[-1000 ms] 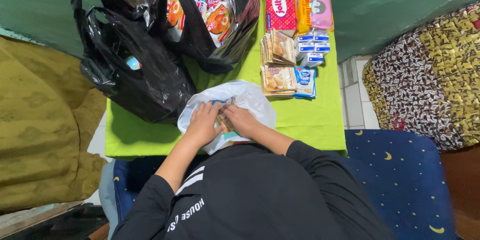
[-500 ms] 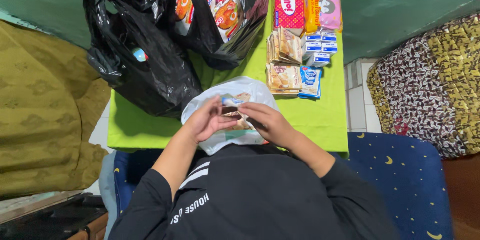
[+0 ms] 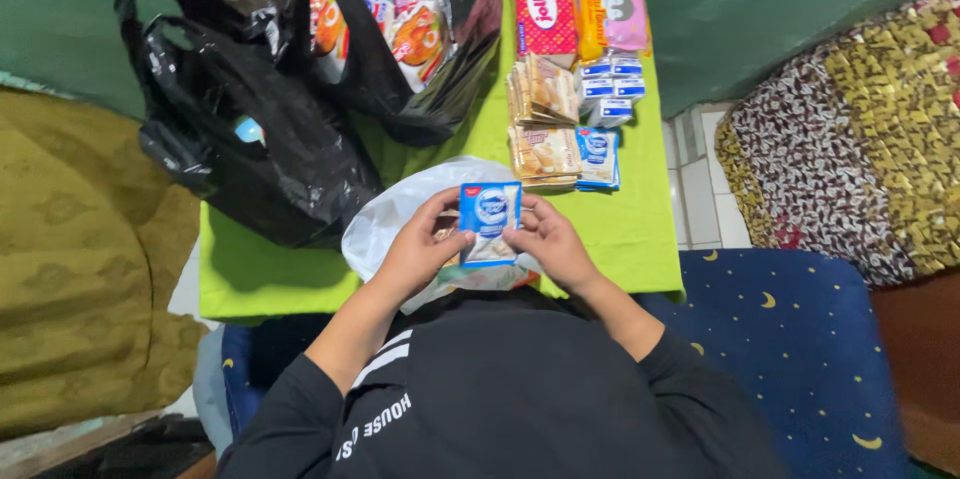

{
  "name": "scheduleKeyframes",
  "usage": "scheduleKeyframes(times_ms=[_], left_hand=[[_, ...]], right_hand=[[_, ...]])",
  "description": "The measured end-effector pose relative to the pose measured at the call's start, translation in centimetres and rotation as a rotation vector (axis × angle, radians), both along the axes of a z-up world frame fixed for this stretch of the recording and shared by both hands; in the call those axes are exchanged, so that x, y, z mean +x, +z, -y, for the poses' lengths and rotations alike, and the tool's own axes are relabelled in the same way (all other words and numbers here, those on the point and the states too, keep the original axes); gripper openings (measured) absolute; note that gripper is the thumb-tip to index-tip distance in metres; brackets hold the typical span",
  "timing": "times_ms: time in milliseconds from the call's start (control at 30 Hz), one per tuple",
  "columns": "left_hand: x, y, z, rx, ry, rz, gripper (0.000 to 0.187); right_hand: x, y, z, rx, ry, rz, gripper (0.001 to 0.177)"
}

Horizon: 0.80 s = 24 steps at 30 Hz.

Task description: The person unloads grocery items from a white plastic bag by hand, placing snack packs and milk cartons onto a green table next to other bags and stacked items.

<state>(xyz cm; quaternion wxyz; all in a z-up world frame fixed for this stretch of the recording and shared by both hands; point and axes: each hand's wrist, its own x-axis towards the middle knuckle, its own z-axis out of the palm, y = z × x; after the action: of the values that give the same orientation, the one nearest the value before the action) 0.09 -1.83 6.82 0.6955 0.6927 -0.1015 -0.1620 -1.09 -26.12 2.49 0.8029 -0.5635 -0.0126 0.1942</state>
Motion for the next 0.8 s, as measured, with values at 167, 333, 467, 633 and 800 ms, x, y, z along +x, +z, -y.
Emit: scheduleKeyframes(times_ms=[167, 333, 467, 633, 800], left_hand=[[-0.1, 0.0, -1.3, -0.028, 0.025, -0.149, 0.048], [-0.5, -1.7, -1.5, -0.032, 0.026, -0.217, 0.042], [-0.5, -2.1, -1.6, -0.006, 0.009, -0.234, 0.042], [-0.4, -1.9, -1.5, -0.029, 0.006, -0.254, 0.042], [-0.2, -1.3, -1.3, -0.021, 0.000, -0.273, 0.041]], right_hand=[[5.4, -7.8, 9.9, -0.033, -0.366, 0.076, 0.049], [9.7, -15.1, 18.7, -0.378, -0.542, 0.041, 0.046], [11.4, -17.1, 19.0, -0.452, -0.552, 0.053, 0.046], [12.5, -18.8, 17.9, -0.588, -0.560, 0.050, 0.043], [13.0, -19.3, 16.4, -1.000, -0.702, 0.259, 0.040]])
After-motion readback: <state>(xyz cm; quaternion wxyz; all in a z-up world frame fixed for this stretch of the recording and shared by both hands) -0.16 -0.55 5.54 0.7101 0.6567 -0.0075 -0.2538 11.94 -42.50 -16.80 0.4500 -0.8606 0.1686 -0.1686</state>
